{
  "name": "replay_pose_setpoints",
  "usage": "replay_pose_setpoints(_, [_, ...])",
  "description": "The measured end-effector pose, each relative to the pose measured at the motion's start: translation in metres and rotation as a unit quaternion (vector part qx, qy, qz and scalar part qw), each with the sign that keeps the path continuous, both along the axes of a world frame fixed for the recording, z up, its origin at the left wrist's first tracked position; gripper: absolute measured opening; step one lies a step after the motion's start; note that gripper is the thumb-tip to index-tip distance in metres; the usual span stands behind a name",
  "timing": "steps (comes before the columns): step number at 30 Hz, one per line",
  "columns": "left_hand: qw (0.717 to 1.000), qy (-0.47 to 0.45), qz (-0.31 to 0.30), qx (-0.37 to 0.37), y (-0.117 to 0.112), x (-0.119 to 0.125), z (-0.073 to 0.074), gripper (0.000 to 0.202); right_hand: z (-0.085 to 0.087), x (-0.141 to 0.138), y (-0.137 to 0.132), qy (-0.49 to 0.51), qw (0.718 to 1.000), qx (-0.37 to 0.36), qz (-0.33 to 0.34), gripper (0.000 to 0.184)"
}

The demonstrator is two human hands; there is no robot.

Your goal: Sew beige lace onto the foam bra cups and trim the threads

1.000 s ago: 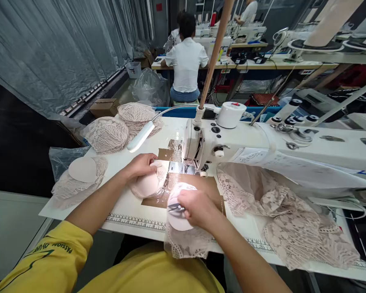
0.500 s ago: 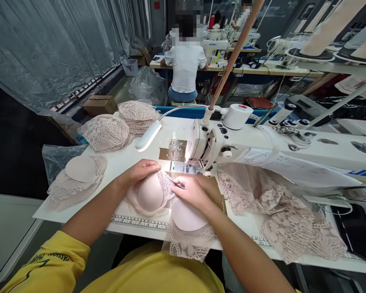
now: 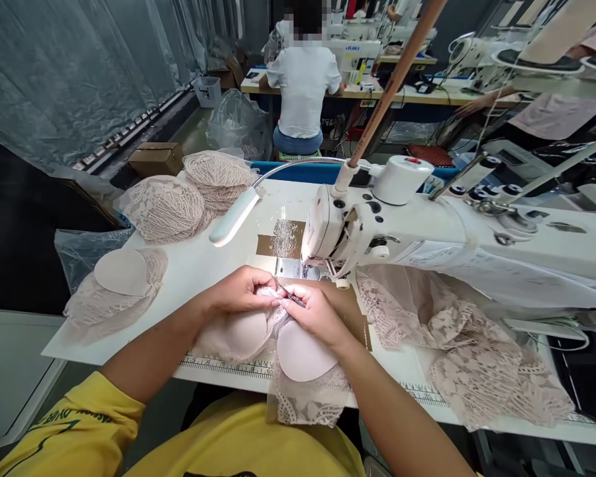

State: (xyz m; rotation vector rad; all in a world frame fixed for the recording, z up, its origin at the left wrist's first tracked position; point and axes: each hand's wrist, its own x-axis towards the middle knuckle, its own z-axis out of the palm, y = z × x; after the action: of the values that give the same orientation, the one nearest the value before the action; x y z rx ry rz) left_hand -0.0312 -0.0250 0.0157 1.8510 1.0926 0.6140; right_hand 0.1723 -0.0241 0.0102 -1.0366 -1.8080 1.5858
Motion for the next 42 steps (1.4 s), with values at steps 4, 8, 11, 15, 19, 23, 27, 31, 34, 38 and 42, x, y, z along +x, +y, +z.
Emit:
replay_pose_setpoints(4, [0.994, -0.053, 0.005, -0.095, 0.002, -0.004, -0.004, 0.03, -0.007, 0.009, 0.004, 0.01, 0.999, 0.018, -0.03, 0.033])
replay_pose_setpoints(8, [0.982, -0.079, -0.008, -0.169, 0.003, -0.005, -0.003, 0.028, -0.013, 0.021, 0.01, -0.011, 0.999, 0.033, -0.018, 0.042])
replay_pose_setpoints(11, [0.973, -0.095, -0.003, -0.209, 0.003, -0.006, -0.001, 0.027, -0.011, 0.023, 0.012, -0.04, 0.998, 0.057, -0.008, 0.038])
replay_pose_setpoints(15, [0.968, -0.117, 0.008, -0.222, 0.001, -0.007, -0.002, 0.029, -0.007, 0.019, 0.01, -0.038, 0.998, 0.054, 0.004, 0.034])
replay_pose_setpoints(19, [0.965, -0.133, 0.013, -0.227, 0.001, -0.006, -0.005, 0.031, -0.006, 0.015, 0.008, -0.046, 0.998, 0.05, 0.014, 0.032])
replay_pose_setpoints(23, [0.96, -0.143, 0.011, -0.239, 0.0, -0.004, -0.006, 0.032, -0.002, 0.011, 0.006, -0.032, 0.997, 0.066, 0.032, 0.026])
replay_pose_setpoints(27, [0.958, -0.148, 0.005, -0.244, -0.002, -0.003, -0.003, 0.028, 0.0, 0.009, 0.003, -0.038, 0.995, 0.095, 0.013, 0.021])
replay_pose_setpoints(31, [0.96, -0.149, 0.004, -0.238, -0.003, 0.001, 0.0, 0.027, -0.005, 0.008, 0.002, -0.024, 0.996, 0.087, -0.023, 0.022])
replay_pose_setpoints(34, [0.96, -0.153, -0.003, -0.233, -0.002, 0.003, -0.002, 0.027, -0.008, 0.004, 0.002, 0.009, 0.998, 0.028, -0.049, 0.033])
replay_pose_setpoints(38, [0.967, -0.102, -0.074, -0.219, 0.001, -0.011, -0.001, 0.028, -0.004, 0.002, 0.004, -0.037, 0.999, 0.017, -0.019, 0.035])
replay_pose_setpoints(42, [0.963, -0.013, -0.106, -0.246, 0.004, -0.041, 0.007, 0.033, 0.003, 0.009, 0.006, -0.119, 0.992, 0.034, 0.0, 0.023])
